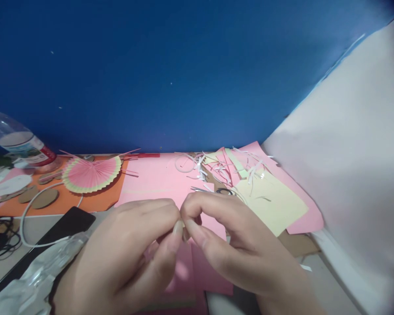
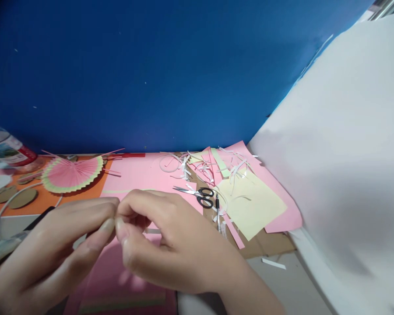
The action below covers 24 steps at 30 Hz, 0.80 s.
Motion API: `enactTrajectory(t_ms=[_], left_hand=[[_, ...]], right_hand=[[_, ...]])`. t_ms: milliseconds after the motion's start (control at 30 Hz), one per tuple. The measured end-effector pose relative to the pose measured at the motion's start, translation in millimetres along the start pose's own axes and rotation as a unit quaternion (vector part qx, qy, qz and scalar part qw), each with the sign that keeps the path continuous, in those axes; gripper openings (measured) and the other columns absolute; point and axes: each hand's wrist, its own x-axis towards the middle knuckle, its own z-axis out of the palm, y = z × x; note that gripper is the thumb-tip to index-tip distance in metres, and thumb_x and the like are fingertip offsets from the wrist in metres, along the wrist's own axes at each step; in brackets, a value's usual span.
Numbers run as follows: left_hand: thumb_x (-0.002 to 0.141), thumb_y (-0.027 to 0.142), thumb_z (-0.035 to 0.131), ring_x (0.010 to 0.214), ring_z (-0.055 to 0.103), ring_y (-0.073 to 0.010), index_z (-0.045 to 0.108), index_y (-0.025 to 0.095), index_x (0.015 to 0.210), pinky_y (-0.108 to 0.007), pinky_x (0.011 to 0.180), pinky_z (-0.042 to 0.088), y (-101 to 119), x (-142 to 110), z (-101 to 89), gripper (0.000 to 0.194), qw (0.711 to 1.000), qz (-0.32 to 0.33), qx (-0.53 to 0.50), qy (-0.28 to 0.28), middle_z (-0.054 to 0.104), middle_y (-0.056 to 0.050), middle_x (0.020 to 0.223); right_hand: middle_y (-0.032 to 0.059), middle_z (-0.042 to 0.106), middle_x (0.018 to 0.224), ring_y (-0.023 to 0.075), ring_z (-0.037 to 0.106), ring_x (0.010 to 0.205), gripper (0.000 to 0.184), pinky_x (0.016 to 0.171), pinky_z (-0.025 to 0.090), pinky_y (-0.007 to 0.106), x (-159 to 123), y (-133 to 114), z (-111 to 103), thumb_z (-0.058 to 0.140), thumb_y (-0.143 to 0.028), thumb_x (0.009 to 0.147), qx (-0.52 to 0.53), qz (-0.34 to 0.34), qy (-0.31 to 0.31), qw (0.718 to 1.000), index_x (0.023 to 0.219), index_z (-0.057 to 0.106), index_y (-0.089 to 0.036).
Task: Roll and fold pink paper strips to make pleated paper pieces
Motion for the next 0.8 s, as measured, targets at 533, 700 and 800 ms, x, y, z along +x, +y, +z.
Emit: enactTrajectory(t_ms=[533,700,800], left_hand=[[0.085,0.013,0.036,0.049,0.041,-0.0074,0.041,0.020,0.066,-0.020,0.048,0.033,-2.5,1.1,-1.6,0.020,0.999,0.015,-0.047,-0.007,0.045,0.005,0.058],[0.089,0.025,0.035,0.054,0.045,-0.0098,0.046,0.020,0.068,-0.023,0.050,0.035,-1.2,0.5,-3.6,0.025,0.997,-0.049,-0.014,-0.049,0.049,0.003,0.061],[0.090,0.026,0.032,0.056,0.046,-0.0110,0.047,0.019,0.069,-0.025,0.052,0.035,-0.4,1.7,-5.5,0.027,0.993,-0.077,0.030,-0.082,0.050,0.002,0.063]], right_hand=[[-0.0072,0.049,0.063,0.0070,0.044,0.059,0.019,0.053,0.034,0.019,-1.3,2.7,0.8,0.045,-0.003,0.073,-0.024,-0.026,0.004,0.999,0.067,0.041,-0.021],[-0.0077,0.046,0.063,0.0066,0.043,0.059,0.017,0.057,0.033,0.021,-4.6,5.0,2.5,0.048,-0.006,0.074,-0.108,-0.044,0.028,0.993,0.069,0.041,-0.020],[-0.0077,0.044,0.061,0.0067,0.041,0.059,0.016,0.057,0.032,0.021,-4.8,5.7,3.2,0.047,-0.009,0.078,-0.139,-0.047,0.037,0.988,0.068,0.040,-0.020]])
